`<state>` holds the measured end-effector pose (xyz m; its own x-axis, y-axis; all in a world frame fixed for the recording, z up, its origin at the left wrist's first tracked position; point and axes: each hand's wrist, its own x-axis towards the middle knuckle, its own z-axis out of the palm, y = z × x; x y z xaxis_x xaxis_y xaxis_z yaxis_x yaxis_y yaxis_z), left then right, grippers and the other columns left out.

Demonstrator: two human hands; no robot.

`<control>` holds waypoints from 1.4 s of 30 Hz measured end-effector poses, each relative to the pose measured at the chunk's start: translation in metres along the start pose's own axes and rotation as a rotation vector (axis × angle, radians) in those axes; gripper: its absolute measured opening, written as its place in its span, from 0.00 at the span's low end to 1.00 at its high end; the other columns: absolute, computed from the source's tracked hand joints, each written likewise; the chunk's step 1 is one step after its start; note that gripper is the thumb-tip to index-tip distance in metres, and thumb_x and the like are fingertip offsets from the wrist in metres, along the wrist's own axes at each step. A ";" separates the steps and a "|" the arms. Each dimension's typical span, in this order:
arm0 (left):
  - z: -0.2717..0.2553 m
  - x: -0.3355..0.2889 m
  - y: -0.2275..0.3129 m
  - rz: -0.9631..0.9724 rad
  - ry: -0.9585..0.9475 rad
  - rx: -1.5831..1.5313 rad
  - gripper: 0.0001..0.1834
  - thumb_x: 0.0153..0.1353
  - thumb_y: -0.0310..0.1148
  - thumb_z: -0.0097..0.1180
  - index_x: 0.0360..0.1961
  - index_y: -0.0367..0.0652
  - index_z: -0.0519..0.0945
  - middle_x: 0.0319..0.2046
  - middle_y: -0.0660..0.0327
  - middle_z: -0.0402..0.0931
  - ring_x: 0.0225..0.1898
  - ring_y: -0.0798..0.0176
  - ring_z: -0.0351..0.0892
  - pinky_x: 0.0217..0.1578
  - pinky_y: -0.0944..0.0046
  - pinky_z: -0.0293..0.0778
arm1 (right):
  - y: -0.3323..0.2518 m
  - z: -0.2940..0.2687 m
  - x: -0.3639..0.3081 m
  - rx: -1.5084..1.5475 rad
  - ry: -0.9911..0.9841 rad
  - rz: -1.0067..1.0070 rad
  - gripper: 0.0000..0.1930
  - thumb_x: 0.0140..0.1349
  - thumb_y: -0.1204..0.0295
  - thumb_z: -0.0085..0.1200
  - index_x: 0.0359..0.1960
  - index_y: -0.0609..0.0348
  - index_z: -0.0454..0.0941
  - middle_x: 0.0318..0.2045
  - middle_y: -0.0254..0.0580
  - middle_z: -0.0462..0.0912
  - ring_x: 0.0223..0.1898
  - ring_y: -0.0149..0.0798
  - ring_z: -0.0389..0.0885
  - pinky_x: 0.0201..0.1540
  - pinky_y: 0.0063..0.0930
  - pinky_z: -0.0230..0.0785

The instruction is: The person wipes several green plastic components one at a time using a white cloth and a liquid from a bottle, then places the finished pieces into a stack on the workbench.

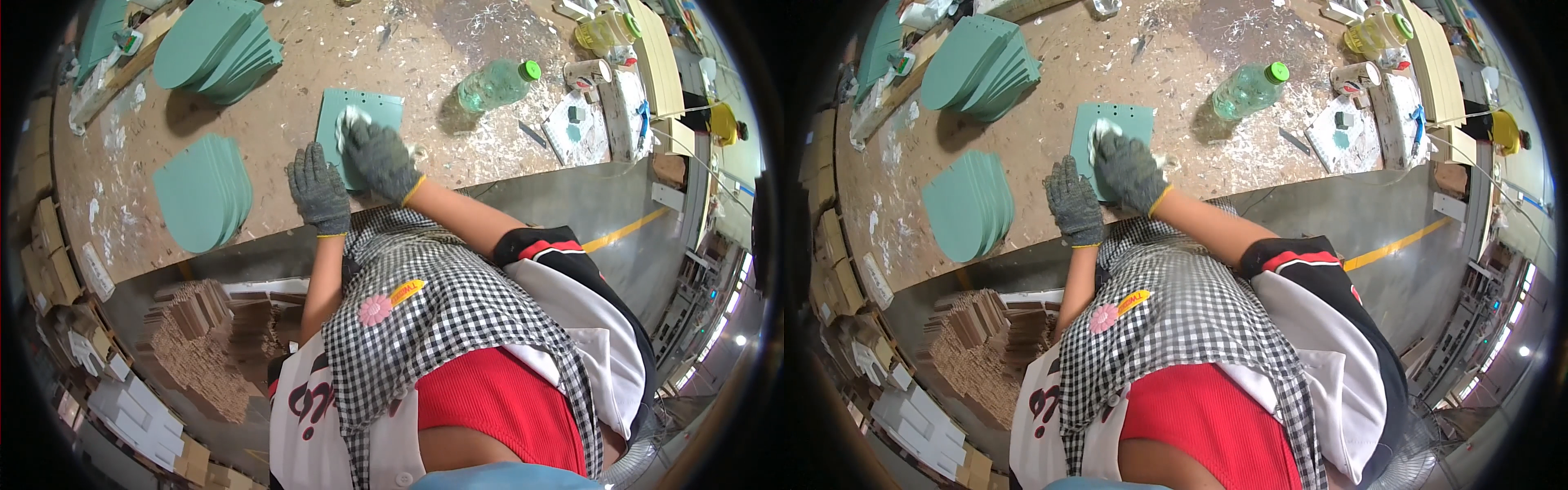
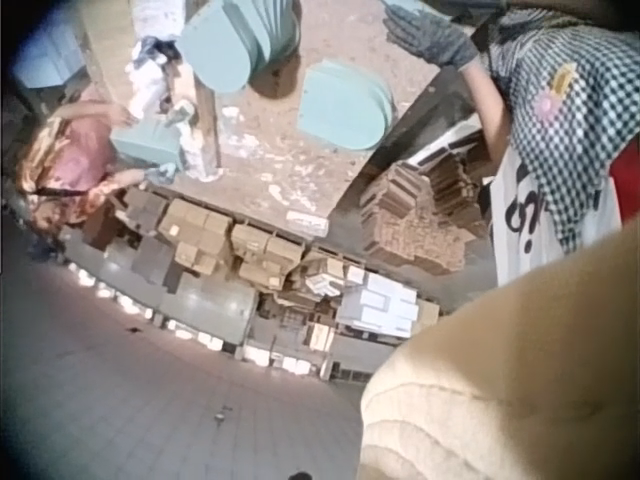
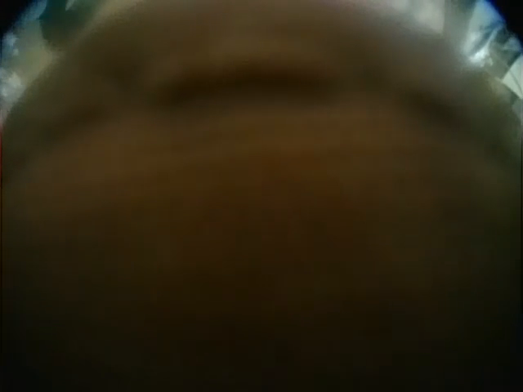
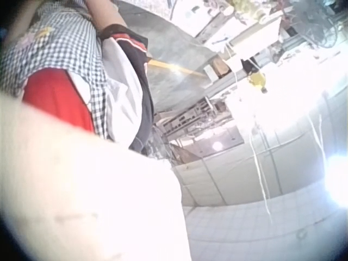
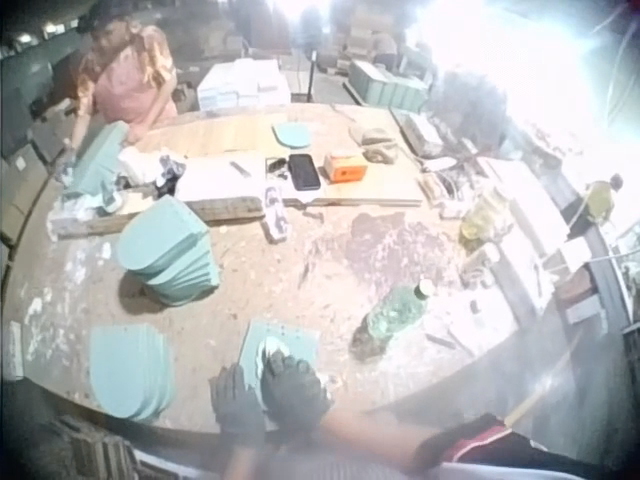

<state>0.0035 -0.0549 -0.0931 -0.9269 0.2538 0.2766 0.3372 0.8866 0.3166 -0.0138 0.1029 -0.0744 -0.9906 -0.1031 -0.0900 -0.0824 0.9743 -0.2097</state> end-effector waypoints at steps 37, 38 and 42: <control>0.002 -0.003 0.002 -0.016 -0.006 0.002 0.27 0.67 0.35 0.50 0.67 0.40 0.70 0.64 0.52 0.72 0.68 0.51 0.66 0.72 0.47 0.55 | 0.012 -0.047 0.040 -0.138 0.061 0.059 0.13 0.60 0.69 0.54 0.43 0.62 0.80 0.41 0.49 0.77 0.43 0.48 0.79 0.42 0.42 0.73; 0.006 -0.004 0.000 -0.008 -0.011 0.001 0.27 0.67 0.34 0.50 0.67 0.41 0.70 0.63 0.52 0.72 0.68 0.51 0.66 0.72 0.47 0.55 | 0.012 -0.035 0.033 -0.084 0.116 0.039 0.12 0.60 0.69 0.54 0.42 0.62 0.80 0.41 0.50 0.77 0.42 0.48 0.79 0.41 0.43 0.73; 0.008 -0.003 0.000 -0.002 0.003 0.062 0.27 0.67 0.33 0.51 0.67 0.41 0.71 0.63 0.52 0.73 0.68 0.50 0.66 0.72 0.47 0.55 | -0.011 -0.011 -0.039 0.164 0.062 -0.012 0.15 0.66 0.66 0.51 0.47 0.65 0.78 0.43 0.53 0.78 0.42 0.49 0.79 0.43 0.45 0.73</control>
<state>0.0049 -0.0525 -0.1017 -0.9268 0.2511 0.2793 0.3248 0.9092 0.2604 0.0243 0.0980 -0.0580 -0.9949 -0.0972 -0.0278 -0.0803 0.9267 -0.3671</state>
